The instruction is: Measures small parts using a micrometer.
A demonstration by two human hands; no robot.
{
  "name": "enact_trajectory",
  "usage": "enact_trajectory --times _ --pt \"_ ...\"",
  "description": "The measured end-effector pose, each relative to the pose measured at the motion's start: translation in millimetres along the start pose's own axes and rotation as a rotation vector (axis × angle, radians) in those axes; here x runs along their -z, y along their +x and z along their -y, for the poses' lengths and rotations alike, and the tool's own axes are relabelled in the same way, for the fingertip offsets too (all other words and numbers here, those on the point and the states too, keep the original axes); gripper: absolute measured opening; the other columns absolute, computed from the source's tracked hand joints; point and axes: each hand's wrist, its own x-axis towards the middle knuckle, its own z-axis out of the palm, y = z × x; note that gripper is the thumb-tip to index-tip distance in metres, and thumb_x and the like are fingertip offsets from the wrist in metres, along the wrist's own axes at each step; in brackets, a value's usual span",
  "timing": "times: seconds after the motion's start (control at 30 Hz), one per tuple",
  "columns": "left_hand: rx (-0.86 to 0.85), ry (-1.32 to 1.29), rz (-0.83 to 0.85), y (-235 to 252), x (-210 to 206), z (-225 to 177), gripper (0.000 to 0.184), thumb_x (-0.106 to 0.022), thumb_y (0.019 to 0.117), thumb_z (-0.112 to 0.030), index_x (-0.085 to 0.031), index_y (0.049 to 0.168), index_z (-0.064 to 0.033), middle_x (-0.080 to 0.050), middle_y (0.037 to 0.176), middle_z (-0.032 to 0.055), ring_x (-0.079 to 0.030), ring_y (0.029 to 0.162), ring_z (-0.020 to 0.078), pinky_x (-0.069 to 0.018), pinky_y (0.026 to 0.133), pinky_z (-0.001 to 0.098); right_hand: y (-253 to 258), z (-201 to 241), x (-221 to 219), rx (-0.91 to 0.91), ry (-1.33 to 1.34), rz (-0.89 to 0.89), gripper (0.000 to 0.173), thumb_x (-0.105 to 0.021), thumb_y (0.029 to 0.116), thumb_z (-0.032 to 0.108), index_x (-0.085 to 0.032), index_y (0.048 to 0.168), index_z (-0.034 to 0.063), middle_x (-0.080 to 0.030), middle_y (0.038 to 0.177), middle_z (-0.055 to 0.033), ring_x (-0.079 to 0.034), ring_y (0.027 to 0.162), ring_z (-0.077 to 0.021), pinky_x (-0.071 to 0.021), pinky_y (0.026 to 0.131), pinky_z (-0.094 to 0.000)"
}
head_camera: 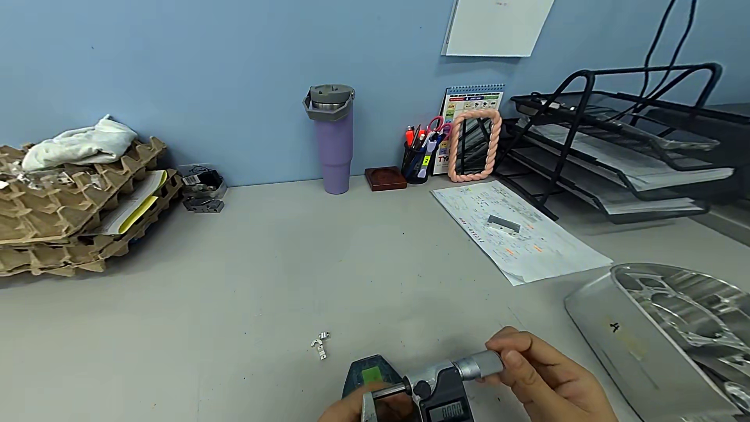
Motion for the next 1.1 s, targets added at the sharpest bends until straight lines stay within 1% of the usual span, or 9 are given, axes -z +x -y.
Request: enact_trajectory --times 0.07,0.17,0.33,0.4,0.6,0.7,0.8,0.93,1.1 --pt "-0.021 0.042 -0.093 -2.2 20.3 -4.7 0.06 -0.051 0.1035 -0.051 -0.053 0.141 -0.0034 -0.069 0.123 0.0011 -0.067 0.111 0.0112 -0.0557 0.097 0.0349 3.2 -4.6 14.2 0.087 -0.047 0.136 0.019 -0.061 0.1035 0.023 -0.073 0.118 0.0229 -0.065 0.119 0.0095 -0.065 0.109 -0.0064 -0.0587 0.091 -0.0257" --pt "-0.136 0.666 -0.489 -3.6 45.7 -4.8 0.033 -0.054 0.1052 -0.022 -0.064 0.124 0.0026 -0.065 0.103 0.0029 -0.066 0.087 0.0056 -0.0576 0.074 0.022 4.7 -1.9 26.0 0.249 -0.242 0.28 0.033 -0.053 0.1066 0.034 -0.063 0.138 0.0293 -0.058 0.146 0.0073 -0.049 0.141 -0.0137 -0.0432 0.116 -0.0355" --pt "-0.138 1.443 -0.54 -4.2 55.4 15.0 0.022 -0.064 0.0902 -0.027 -0.08 0.097 -0.013 -0.068 0.092 0.0073 -0.063 0.082 0.0241 -0.0511 0.07 0.0372 -3.1 11.9 24.3 0.527 -0.46 0.148 0.032 -0.044 0.1097 0.036 -0.073 0.115 0.0257 -0.065 0.136 0.0134 -0.046 0.143 -0.011 -0.0241 0.128 -0.0441" --pt "-0.137 1.48 -0.52 -3.5 54.2 16.3 0.022 -0.066 0.089 -0.028 -0.081 0.095 -0.0135 -0.067 0.089 0.0064 -0.062 0.079 0.024 -0.049 0.068 0.0382 -0.4 15.6 21.6 0.524 -0.585 0.177 0.037 -0.039 0.1109 0.039 -0.067 0.13 0.0241 -0.064 0.14 0.0105 -0.043 0.146 -0.0103 -0.0202 0.128 -0.0444" --pt "-0.152 1.537 -0.501 -1.4 50.2 21.6 0.016 -0.067 0.087 -0.023 -0.081 0.087 -0.0145 -0.067 0.088 0.0061 -0.063 0.079 0.0236 -0.0482 0.069 0.0376 -0.3 18.3 16.4 0.611 -0.623 0.136 0.037 -0.037 0.1108 0.035 -0.07 0.115 0.0191 -0.07 0.125 0.0087 -0.05 0.138 -0.0055 -0.0157 0.128 -0.0434" --pt "-0.163 1.57 -0.488 -0.2 48.2 22.7 0.018 -0.064 0.0891 -0.021 -0.08 0.086 -0.0143 -0.068 0.09 0.0058 -0.064 0.079 0.023 -0.0486 0.07 0.0367 4.0 13.5 13.0 0.571 -0.74 0.248 0.047 -0.032 0.1115 0.042 -0.06 0.141 0.0188 -0.062 0.145 0.0035 -0.038 0.15 -0.014 -0.0091 0.127 -0.0529" --pt "-0.183 1.533 -0.504 1.2 48.8 20.9 0.021 -0.057 0.0949 -0.021 -0.075 0.09 -0.0119 -0.07 0.097 0.0076 -0.065 0.084 0.0238 -0.0491 0.073 0.0373 2.6 15.0 11.3 0.649 -0.647 0.162 0.04 -0.035 0.111 0.035 -0.07 0.115 0.0165 -0.072 0.118 0.0057 -0.053 0.134 -0.0052 -0.0125 0.128 -0.0455" --pt "-0.214 1.083 -0.524 0.8 44.3 17.4 0.017 -0.054 0.1015 -0.015 -0.066 0.1 -0.0043 -0.072 0.112 0.0102 -0.068 0.104 0.0116 -0.0536 0.086 0.0246 5.3 12.1 9.8 0.603 -0.749 0.204 0.051 -0.026 0.1123 0.042 -0.065 0.132 0.0153 -0.068 0.136 0.0014 -0.044 0.145 -0.0121 -0.009 0.127 -0.0501" --pt "-0.162 0.411 -0.549 1.8 26.4 3.8 0.009 -0.056 0.1002 -0.002 -0.064 0.104 -0.0034 -0.074 0.111 0.0009 -0.072 0.088 0.0042 -0.0605 0.08 0.0231 0.8 14.6 11.1 0.692 -0.651 0.103 0.047 -0.029 0.1114 0.038 -0.07 0.111 0.016 -0.073 0.114 0.0056 -0.057 0.127 -0.0036 -0.0153 0.127 -0.0407"
